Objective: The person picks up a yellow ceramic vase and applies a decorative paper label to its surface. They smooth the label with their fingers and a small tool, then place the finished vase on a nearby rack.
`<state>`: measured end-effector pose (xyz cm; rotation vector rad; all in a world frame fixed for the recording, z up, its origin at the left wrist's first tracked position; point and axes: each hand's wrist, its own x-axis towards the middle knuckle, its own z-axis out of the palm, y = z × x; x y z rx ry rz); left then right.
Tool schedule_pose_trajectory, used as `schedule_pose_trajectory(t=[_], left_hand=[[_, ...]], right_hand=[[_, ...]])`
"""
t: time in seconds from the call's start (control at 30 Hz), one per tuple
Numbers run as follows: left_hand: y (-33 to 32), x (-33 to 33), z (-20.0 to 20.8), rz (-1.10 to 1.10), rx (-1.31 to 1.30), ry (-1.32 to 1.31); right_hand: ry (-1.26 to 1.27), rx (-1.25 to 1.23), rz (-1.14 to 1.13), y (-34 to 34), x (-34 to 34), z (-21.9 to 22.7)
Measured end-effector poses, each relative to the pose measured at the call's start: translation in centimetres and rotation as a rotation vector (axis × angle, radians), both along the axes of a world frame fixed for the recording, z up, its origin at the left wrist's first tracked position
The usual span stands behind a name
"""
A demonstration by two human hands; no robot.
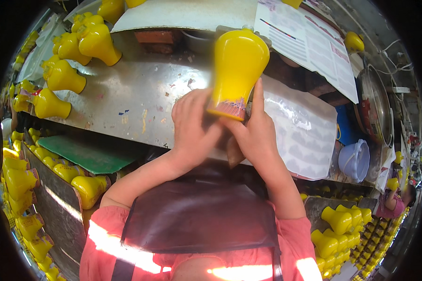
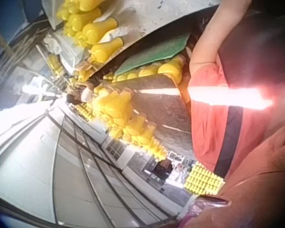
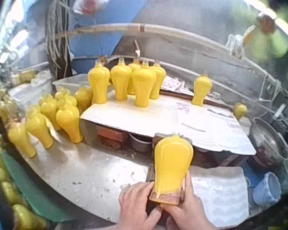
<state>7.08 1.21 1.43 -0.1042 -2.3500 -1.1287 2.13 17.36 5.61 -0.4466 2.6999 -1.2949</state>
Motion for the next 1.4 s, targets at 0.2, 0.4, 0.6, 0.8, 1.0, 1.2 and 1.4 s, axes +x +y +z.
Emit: schedule_pose_trajectory(t=[0.2, 0.4, 0.6, 0.8, 1.0, 1.2, 1.4], left_hand=[[0.6, -0.9, -1.5, 0.005, 0.009, -0.047], [0.2, -1.5, -2.6, -0.063, -0.002, -0.124], [-0.6, -1.2, -1.9, -0.13, -0.145, -0.199], [-1.0, -1.4, 0.0, -0.014, -0.072, -0.123], [-1.4, -4.5, 0.1, -0.17, -0.274, 0.109], [-1.2, -3.8, -0.4, -0.204, -0.097, -0.009], [-0.9, -3.6, -0.1, -0.186, -0.223, -0.01]], right_hand=[[-0.015, -0.026, 0.003, 0.2, 0.0, -0.4], [0.015, 0.001, 0.01, 0.1, -0.2, 0.1], [0.04, 0.068, 0.04, 1.2, -0.6, 0.9], [0.065, 0.329, 0.007, 0.5, -0.4, 0.9], [0.066, 0.314, 0.018, 2.0, -0.9, 1.7], [0.174, 0.143, -0.127, 3.3, -1.5, 0.6], [-0.082, -0.066, -0.136, 3.5, -2.0, -0.1]])
